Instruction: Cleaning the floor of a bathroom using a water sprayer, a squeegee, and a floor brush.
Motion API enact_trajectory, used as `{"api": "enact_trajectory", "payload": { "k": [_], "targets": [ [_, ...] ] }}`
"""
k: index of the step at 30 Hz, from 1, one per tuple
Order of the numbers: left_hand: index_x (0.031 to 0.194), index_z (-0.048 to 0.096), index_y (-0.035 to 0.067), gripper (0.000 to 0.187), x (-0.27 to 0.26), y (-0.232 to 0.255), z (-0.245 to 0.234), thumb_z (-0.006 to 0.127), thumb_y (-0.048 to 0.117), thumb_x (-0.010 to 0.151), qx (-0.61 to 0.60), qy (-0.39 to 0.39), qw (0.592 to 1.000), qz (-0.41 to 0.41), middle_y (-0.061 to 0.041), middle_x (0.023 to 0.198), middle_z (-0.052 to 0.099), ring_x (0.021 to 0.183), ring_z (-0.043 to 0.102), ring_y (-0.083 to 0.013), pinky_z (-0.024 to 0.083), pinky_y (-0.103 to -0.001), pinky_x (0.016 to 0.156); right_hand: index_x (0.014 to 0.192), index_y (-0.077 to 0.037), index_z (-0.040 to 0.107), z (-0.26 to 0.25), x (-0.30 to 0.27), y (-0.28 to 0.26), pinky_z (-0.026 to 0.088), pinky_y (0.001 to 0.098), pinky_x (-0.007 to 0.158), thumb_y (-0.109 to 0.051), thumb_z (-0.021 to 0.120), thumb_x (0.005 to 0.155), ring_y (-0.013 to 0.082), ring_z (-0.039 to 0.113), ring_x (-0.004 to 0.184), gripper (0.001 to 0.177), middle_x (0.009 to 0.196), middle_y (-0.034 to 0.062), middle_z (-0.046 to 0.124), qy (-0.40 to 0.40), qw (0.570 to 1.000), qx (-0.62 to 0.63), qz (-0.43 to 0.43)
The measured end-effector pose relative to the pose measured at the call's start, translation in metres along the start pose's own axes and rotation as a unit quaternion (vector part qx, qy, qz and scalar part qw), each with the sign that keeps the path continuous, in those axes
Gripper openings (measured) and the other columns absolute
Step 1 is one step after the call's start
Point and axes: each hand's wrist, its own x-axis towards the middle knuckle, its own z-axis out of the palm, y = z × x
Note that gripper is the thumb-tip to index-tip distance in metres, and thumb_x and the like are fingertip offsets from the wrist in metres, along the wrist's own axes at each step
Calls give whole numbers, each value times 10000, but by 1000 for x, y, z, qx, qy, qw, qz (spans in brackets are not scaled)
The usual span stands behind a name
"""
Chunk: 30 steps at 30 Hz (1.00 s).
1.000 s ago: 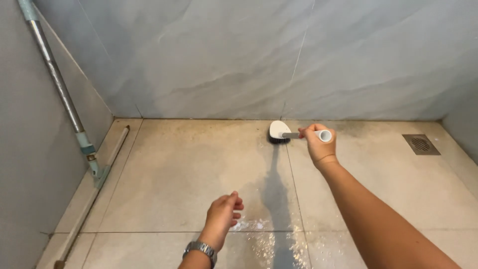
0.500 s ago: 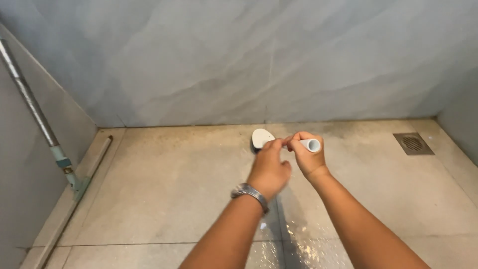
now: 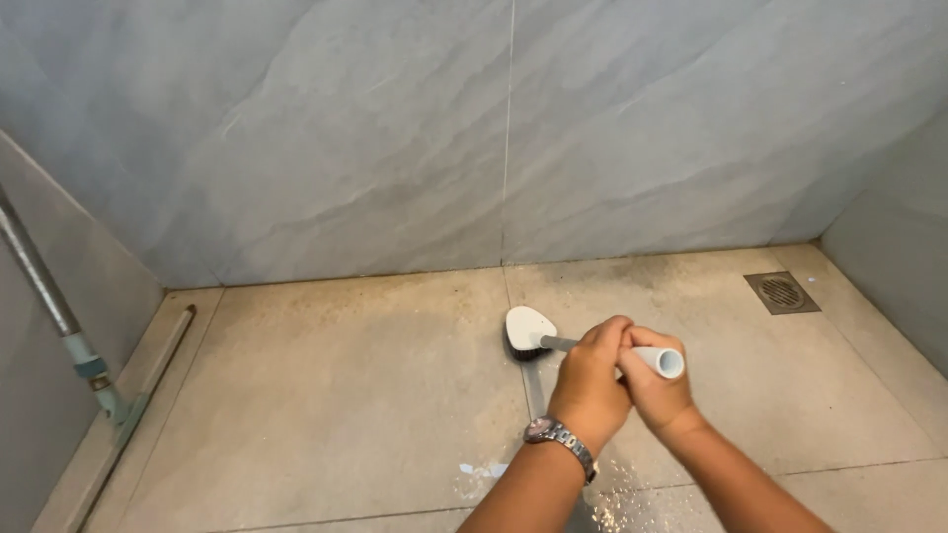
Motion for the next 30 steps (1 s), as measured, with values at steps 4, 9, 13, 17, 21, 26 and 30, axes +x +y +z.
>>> {"api": "enact_trajectory", "payload": {
  "k": [4, 9, 13, 17, 21, 26, 30],
  "targets": [
    [1219, 601, 61, 520, 17, -26, 5, 701, -90, 732, -7, 64, 994, 85, -201, 1182, 685, 1069, 664, -410, 560, -434, 877, 660, -15, 554, 6, 15, 24, 437, 282, 483, -56, 590, 845, 94, 497, 545, 193, 618, 15, 557, 25, 999, 7, -22],
    [1168, 614, 90, 430, 37, -41, 2, 670, -80, 778, 26, -15, 999, 28, -153, 1173, 707, 1057, 680, -387, 564, -433, 858, 684, -13, 600, 18, 31, 38, 446, 278, 496, -67, 591, 861, 95, 520, 547, 185, 614, 30, 584, 57, 997, -23, -50],
    [1190, 609, 90, 473, 49, -57, 4, 680, -83, 755, 18, -14, 999, 49, -168, 1198, 682, 1048, 669, -398, 558, -436, 872, 690, -7, 613, 25, 41, 58, 450, 282, 494, -82, 598, 874, 103, 535, 536, 199, 606, 42, 601, 84, 994, -33, -57],
    [1162, 618, 88, 445, 68, -74, 13, 669, -84, 754, 32, -10, 998, 62, -170, 1185, 685, 1037, 671, -403, 563, -443, 866, 698, -9, 612, 27, 57, 73, 451, 281, 503, -91, 602, 881, 97, 527, 547, 201, 614, 36, 598, 91, 994, -19, -62],
    [1099, 622, 79, 335, 74, -68, 20, 670, -45, 791, 52, -24, 997, 48, -186, 1123, 699, 1045, 667, -409, 550, -464, 866, 716, -24, 614, 15, 60, 81, 434, 266, 525, -119, 608, 927, 84, 508, 586, 231, 648, 12, 582, 91, 995, 24, -29],
    [1092, 628, 63, 267, 52, -37, 24, 656, -10, 837, 69, -8, 997, 41, -220, 1053, 702, 1027, 668, -414, 546, -477, 876, 743, -27, 611, -11, 45, 64, 378, 253, 552, -89, 620, 904, 76, 471, 645, 173, 713, -18, 564, 48, 995, 87, -10],
    [1036, 608, 13, 220, 29, -12, 14, 666, 1, 824, 91, 23, 995, 34, -224, 1032, 705, 1007, 666, -417, 545, -482, 851, 730, -21, 650, -10, 25, 14, 387, 260, 535, -97, 586, 865, 90, 489, 610, 168, 689, -3, 604, 14, 996, 77, 36]
  ]
}}
